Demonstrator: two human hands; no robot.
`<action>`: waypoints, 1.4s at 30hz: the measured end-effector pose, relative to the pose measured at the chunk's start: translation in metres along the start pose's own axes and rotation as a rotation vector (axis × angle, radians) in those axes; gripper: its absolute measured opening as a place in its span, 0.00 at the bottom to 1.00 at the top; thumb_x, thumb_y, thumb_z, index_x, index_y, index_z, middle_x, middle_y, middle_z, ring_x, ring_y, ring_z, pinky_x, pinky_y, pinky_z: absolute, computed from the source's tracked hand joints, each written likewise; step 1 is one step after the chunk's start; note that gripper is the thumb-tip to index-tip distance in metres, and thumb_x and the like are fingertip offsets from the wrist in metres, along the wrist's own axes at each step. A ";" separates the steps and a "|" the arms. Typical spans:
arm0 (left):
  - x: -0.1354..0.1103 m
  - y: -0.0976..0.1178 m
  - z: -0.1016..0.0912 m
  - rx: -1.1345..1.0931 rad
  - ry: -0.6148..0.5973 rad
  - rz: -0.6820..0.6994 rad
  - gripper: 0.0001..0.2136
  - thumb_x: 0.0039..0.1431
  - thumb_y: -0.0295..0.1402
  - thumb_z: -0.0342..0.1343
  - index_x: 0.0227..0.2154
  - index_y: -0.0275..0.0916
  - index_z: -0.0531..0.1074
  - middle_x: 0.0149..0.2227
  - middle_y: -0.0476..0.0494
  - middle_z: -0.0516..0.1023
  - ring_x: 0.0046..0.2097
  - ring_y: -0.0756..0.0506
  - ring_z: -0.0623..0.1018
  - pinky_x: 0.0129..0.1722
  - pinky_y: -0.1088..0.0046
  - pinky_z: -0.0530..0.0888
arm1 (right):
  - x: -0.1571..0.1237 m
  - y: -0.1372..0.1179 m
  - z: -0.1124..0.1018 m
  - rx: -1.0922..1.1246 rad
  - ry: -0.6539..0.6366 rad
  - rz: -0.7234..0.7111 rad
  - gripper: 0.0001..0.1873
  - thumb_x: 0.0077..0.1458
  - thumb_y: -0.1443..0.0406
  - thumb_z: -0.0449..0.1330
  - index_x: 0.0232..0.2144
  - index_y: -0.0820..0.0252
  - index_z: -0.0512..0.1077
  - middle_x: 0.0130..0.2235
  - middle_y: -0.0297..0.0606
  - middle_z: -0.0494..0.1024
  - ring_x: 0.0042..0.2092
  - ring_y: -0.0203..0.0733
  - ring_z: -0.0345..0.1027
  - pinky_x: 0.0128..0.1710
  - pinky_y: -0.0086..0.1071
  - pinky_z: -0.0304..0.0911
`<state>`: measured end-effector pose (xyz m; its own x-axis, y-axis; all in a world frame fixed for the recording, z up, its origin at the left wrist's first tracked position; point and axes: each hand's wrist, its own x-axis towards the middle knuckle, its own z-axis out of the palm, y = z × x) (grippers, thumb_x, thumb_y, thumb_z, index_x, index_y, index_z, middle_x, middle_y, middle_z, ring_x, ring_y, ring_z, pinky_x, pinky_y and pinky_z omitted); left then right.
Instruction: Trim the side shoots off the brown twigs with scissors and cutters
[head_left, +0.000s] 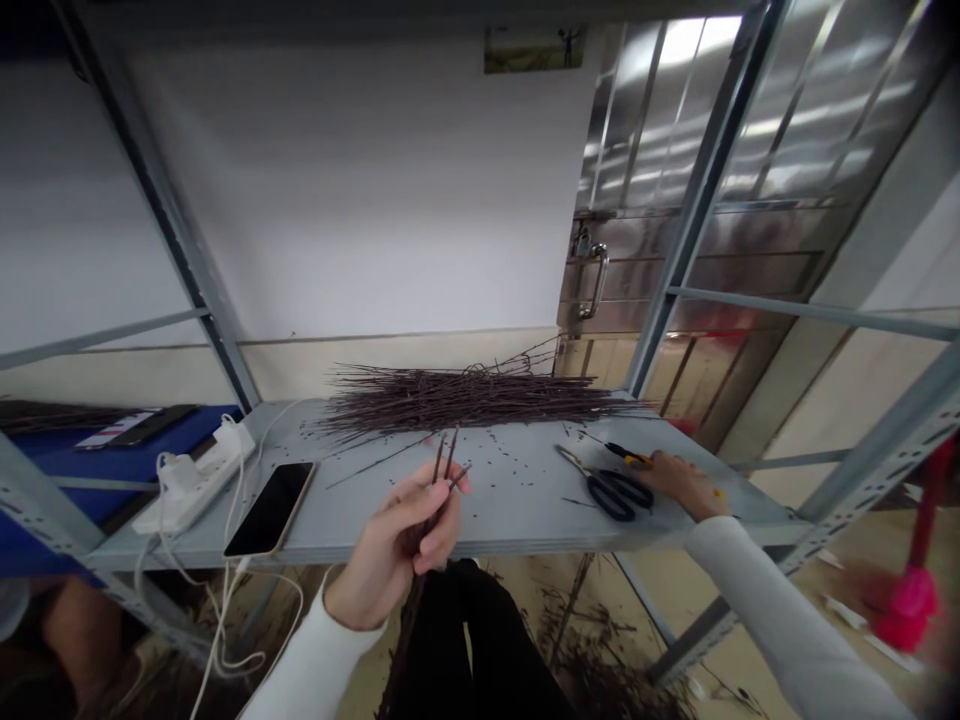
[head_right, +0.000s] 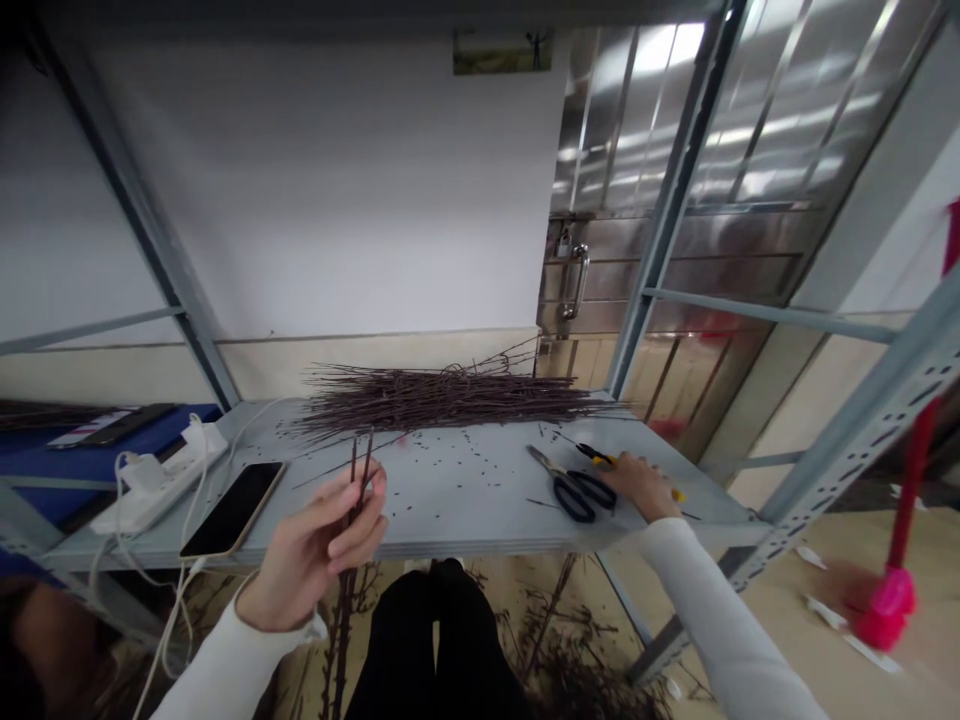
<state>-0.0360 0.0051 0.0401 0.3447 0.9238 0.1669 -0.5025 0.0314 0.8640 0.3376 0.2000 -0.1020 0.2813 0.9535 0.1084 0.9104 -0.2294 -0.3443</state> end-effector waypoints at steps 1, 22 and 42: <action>0.001 0.001 0.000 0.005 0.042 0.002 0.06 0.57 0.35 0.56 0.31 0.36 0.71 0.16 0.58 0.56 0.16 0.57 0.50 0.16 0.80 0.48 | -0.001 -0.002 0.000 -0.016 0.002 0.012 0.19 0.43 0.57 0.64 0.31 0.71 0.76 0.37 0.64 0.77 0.43 0.72 0.71 0.39 0.53 0.62; 0.053 0.031 0.023 0.331 0.183 0.203 0.06 0.57 0.36 0.59 0.30 0.39 0.71 0.23 0.54 0.70 0.18 0.58 0.62 0.16 0.80 0.50 | -0.253 -0.220 0.027 1.075 -0.649 -0.739 0.14 0.61 0.57 0.54 0.41 0.61 0.72 0.38 0.40 0.77 0.39 0.43 0.71 0.42 0.35 0.66; -0.037 -0.076 -0.061 0.504 0.478 0.075 0.17 0.50 0.46 0.62 0.38 0.39 0.78 0.40 0.40 0.82 0.44 0.40 0.78 0.46 0.67 0.73 | -0.161 -0.217 -0.038 1.474 -0.773 -0.595 0.19 0.53 0.51 0.61 0.41 0.59 0.72 0.33 0.36 0.76 0.33 0.38 0.73 0.34 0.33 0.70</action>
<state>-0.0589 -0.0077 -0.0609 -0.1211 0.9867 0.1080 -0.0418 -0.1138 0.9926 0.1059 0.0887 -0.0090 -0.5466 0.8006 0.2455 -0.3009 0.0858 -0.9498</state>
